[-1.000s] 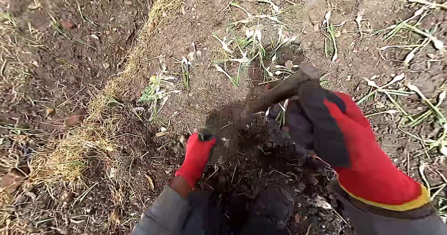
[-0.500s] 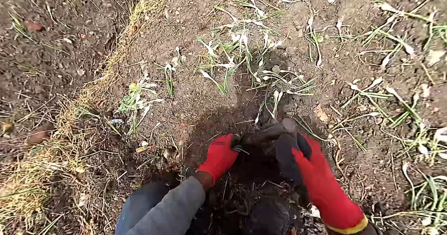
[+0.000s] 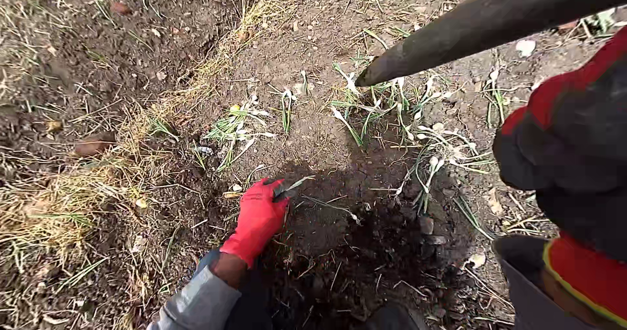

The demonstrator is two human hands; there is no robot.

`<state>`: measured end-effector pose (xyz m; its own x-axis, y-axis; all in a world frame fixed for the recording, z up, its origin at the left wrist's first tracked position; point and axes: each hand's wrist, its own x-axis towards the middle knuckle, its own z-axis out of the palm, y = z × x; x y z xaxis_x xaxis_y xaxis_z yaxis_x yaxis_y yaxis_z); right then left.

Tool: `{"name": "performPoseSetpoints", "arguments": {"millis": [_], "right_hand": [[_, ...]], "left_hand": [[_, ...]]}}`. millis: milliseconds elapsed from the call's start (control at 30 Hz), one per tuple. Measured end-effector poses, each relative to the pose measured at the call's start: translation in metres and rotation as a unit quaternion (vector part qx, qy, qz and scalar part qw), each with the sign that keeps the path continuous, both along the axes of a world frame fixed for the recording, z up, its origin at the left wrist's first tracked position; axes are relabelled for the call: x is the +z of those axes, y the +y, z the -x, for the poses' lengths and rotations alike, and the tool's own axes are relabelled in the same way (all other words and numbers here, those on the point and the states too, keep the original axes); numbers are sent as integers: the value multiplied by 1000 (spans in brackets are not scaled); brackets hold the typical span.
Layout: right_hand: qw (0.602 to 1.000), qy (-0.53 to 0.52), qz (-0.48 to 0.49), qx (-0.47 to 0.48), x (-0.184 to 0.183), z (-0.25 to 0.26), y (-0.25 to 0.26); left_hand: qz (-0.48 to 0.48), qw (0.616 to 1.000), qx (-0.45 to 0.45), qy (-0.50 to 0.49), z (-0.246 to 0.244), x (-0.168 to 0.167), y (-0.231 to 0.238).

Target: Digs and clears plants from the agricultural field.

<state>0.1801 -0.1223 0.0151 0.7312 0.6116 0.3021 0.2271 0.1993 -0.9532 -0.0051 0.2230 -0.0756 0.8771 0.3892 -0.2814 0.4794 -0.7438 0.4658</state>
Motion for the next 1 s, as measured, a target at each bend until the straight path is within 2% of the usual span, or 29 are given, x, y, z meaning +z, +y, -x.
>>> {"name": "performPoseSetpoints", "arguments": {"millis": [33, 67, 100, 133, 167, 233, 300, 367, 400, 433, 500, 567, 600, 667, 700, 767, 800, 833, 867, 900, 933, 1000], "right_hand": [[984, 58, 161, -49, -10, 19, 47], [941, 85, 307, -110, -28, 40, 99], [913, 89, 377, -126, -64, 56, 131], [903, 89, 406, -112, -105, 68, 141], [898, 112, 419, -83, -127, 75, 134], [899, 168, 396, -86, -122, 72, 106], [919, 195, 301, -163, -84, 68, 73], [934, 218, 182, -217, -55, 66, 37], [933, 217, 159, -240, -52, 71, 20], [926, 206, 175, -263, -59, 80, 6], [897, 180, 299, -270, -96, 97, -5], [873, 188, 379, -243, -124, 97, -4], [870, 200, 389, -229, -118, 87, -2], [896, 215, 318, -224, -77, 71, 0], [923, 214, 232, -220, -49, 62, 0], [967, 161, 74, -185, 5, 43, -9], [977, 119, 43, -172, 23, 40, -18], [981, 66, 74, -164, 36, 44, -24], [978, 7, 147, -147, 46, 53, -22], [972, -3, 193, -133, 39, 60, -12], [967, 19, 220, -128, 15, 68, 4], [938, 99, 295, -152, -69, 94, 39]], "left_hand": [[8, 998, 25, -54, -10, 6, 3], [20, 993, 56, -97, -24, 11, 4], [36, 988, 89, -118, -40, 12, 2], [56, 986, 105, -116, -55, 8, -4], [75, 987, 92, -105, -67, -2, -16], [93, 995, 27, -22, -83, -46, -46], [86, 991, -48, 94, -80, -87, -69], [85, 985, -74, 132, -75, -76, -69], [67, 985, -79, 141, -73, -63, -61], [36, 985, -78, 149, -68, -49, -51], [-35, 986, -69, 148, -52, -27, -38], [-65, 987, -95, 114, -35, -27, -49], [-52, 984, -130, 113, -30, -33, -62], [-5, 955, -213, 205, -29, -51, -94], [5, 938, -250, 240, -30, -63, -106], [5, 920, -290, 265, -41, -67, -115], [1, 916, -297, 268, -43, -60, -112], [-3, 920, -294, 260, -44, -51, -106], [-4, 932, -277, 232, -44, -40, -98], [-15, 950, -254, 183, -43, -28, -88], [-39, 964, -235, 117, -43, -18, -80], [-88, 972, -213, 41, -53, 1, -76]]}}
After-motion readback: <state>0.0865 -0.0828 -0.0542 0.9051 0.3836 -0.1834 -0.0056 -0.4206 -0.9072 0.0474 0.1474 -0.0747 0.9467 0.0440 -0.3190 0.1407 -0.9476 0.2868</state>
